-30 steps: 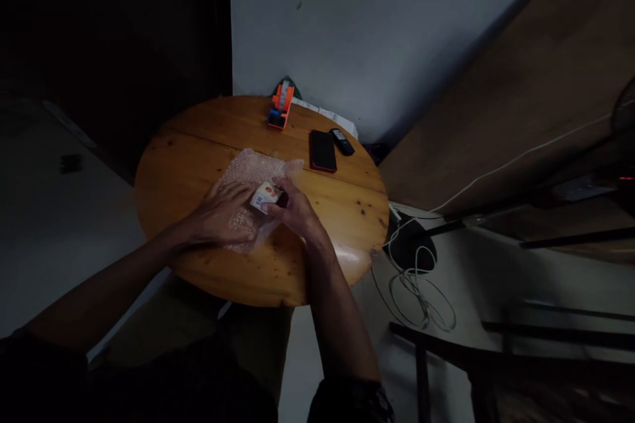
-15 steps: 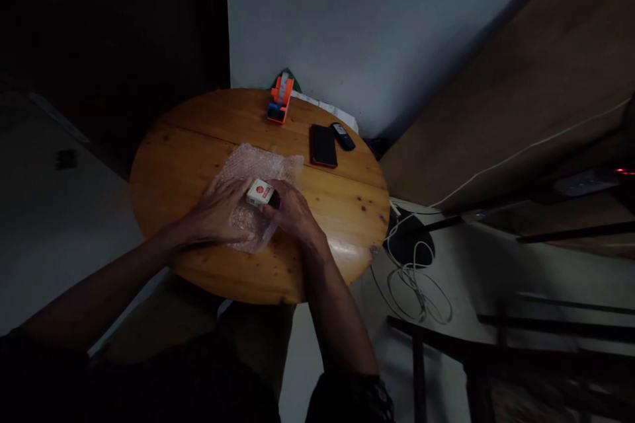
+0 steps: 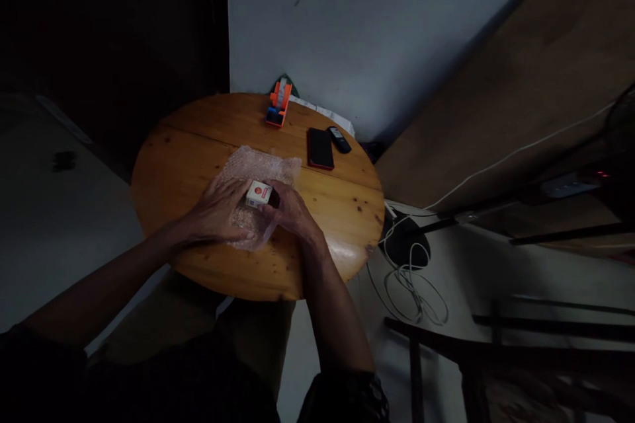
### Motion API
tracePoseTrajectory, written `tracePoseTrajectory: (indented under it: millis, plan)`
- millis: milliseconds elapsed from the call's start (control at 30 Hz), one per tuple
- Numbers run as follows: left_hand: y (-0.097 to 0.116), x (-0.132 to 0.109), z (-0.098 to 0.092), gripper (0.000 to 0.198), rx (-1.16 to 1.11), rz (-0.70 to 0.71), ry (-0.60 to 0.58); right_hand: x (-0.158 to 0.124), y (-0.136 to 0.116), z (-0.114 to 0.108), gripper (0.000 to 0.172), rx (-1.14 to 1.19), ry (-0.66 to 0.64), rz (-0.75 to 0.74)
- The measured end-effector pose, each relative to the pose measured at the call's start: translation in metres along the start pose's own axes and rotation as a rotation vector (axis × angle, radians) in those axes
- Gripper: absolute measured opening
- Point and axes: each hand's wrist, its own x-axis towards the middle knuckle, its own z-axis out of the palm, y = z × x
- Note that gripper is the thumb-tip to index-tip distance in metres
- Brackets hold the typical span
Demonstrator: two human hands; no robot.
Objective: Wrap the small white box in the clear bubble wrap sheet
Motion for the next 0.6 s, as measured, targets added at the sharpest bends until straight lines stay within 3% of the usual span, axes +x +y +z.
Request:
tracePoseTrajectory:
  millis: [133,300,433,600]
  plan:
    - [0.0,-0.007,-0.018,0.085,0.029,0.01,0.006,0.0,0.0,-0.001,0.058,-0.023,-0.003,-0.011]
    - [0.002,-0.043,-0.038,0.044,0.104,0.148,-0.01,-0.002,-0.003,-0.002,0.063,0.018,-0.015,-0.03]
    - [0.007,-0.068,-0.037,0.026,0.158,0.224,0.03,-0.004,-0.006,-0.003,0.064,0.105,-0.01,-0.017]
    - [0.017,-0.063,-0.032,0.018,0.228,0.3,0.012,-0.005,-0.007,-0.003,0.067,0.175,-0.016,-0.006]
